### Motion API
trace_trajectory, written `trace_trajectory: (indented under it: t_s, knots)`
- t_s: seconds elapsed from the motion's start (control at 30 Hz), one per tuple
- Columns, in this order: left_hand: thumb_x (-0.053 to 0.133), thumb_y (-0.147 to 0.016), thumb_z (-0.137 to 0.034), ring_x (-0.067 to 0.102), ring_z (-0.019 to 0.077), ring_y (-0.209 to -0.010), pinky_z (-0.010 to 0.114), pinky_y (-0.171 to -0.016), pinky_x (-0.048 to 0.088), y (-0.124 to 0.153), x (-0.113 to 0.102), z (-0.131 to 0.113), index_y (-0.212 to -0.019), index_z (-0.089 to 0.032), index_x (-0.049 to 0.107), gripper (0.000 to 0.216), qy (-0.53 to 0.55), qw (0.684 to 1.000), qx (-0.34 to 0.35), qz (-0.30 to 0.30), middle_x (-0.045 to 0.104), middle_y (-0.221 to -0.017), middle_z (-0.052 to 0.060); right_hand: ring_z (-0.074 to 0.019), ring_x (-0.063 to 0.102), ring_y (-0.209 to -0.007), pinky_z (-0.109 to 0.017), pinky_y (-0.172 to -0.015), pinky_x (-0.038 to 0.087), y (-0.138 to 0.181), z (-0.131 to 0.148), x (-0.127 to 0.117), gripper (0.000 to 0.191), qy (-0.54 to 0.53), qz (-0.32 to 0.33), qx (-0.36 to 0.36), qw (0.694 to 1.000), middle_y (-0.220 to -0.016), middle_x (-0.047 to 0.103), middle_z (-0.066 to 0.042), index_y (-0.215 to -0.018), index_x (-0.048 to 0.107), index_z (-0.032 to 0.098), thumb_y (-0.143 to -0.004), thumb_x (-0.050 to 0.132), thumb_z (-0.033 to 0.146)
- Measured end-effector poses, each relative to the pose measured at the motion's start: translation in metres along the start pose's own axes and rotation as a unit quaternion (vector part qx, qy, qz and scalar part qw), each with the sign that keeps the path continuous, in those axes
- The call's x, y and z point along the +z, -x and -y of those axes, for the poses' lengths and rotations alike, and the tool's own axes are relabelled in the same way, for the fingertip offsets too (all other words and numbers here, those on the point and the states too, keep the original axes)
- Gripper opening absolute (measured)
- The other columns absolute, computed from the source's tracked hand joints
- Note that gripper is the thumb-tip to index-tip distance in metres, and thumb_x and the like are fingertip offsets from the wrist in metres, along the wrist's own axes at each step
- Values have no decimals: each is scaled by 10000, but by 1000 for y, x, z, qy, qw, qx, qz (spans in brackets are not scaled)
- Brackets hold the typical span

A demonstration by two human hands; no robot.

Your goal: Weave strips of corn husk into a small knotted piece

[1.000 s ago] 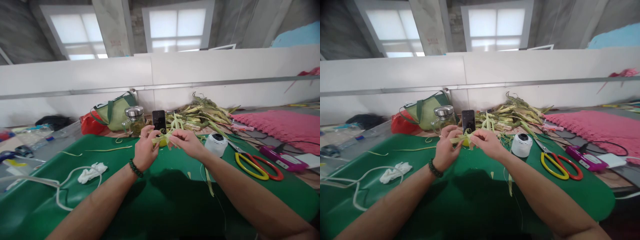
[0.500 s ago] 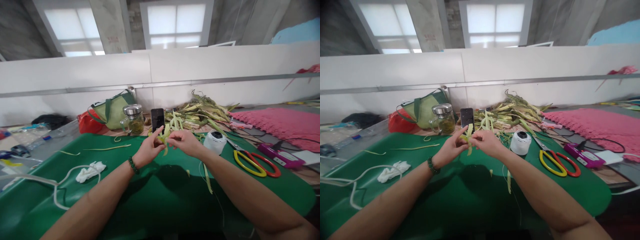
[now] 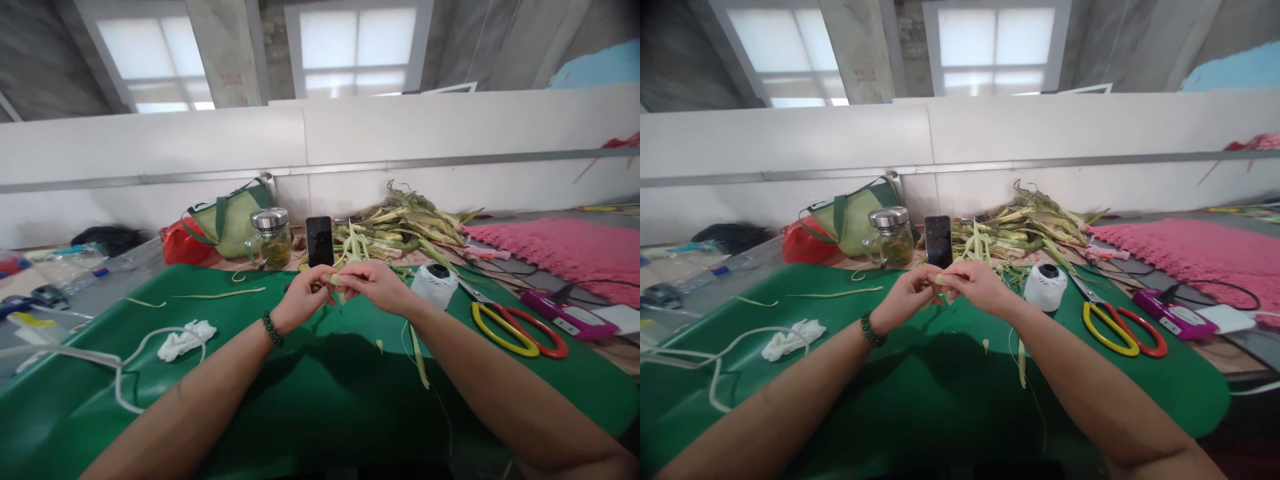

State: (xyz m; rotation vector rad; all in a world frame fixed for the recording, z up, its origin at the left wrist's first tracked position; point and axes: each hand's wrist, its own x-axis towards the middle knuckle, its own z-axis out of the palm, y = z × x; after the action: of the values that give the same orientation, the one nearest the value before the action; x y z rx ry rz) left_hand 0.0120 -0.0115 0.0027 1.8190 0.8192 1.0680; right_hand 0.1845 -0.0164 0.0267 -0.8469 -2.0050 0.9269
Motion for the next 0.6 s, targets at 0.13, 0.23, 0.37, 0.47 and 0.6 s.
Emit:
trace_trajectory:
  t_s: [0.13,0.23,0.37,0.47,0.6]
  knots:
    - [601,-725,-235,608,120,-572,249,-544,527,3,1,-3,-883,-171,526,186,-12,999,-33,5,578,-677,-22,-106,590,-526,-210,-509,454,1,-2,2,207,29,-26,7,999,-609,597,-4,-692,624,151,-788,581,330]
    - [598,-708,-201,605,109,-552,229,-516,520,5,3,-6,-880,-190,499,199,-5,999,-42,-18,563,-665,-46,-108,592,-511,-209,-498,451,1,-1,2,183,39,-49,18,998,-581,594,0,-688,613,151,-780,580,306]
    - [556,-729,-207,601,110,-536,236,-512,507,4,2,-5,-770,-154,566,68,-28,997,-75,1,596,-686,-6,-119,611,-516,-232,-520,497,2,1,1,163,15,-59,42,997,-623,634,-11,-796,630,155,-795,554,299]
    - [565,-721,-195,586,117,-509,232,-499,465,1,-1,0,-761,-141,625,90,-84,993,-77,-37,621,-647,10,-127,633,-560,-236,-547,500,4,-2,1,193,64,-51,5,997,-709,679,-24,-893,662,175,-828,529,299]
    - [591,-741,-229,599,145,-611,242,-563,456,-3,-5,5,-786,-154,686,129,-161,979,-15,-123,676,-691,33,-154,653,-667,-257,-634,486,4,-8,3,194,195,-63,-40,978,-793,719,-13,-926,707,241,-849,538,298]
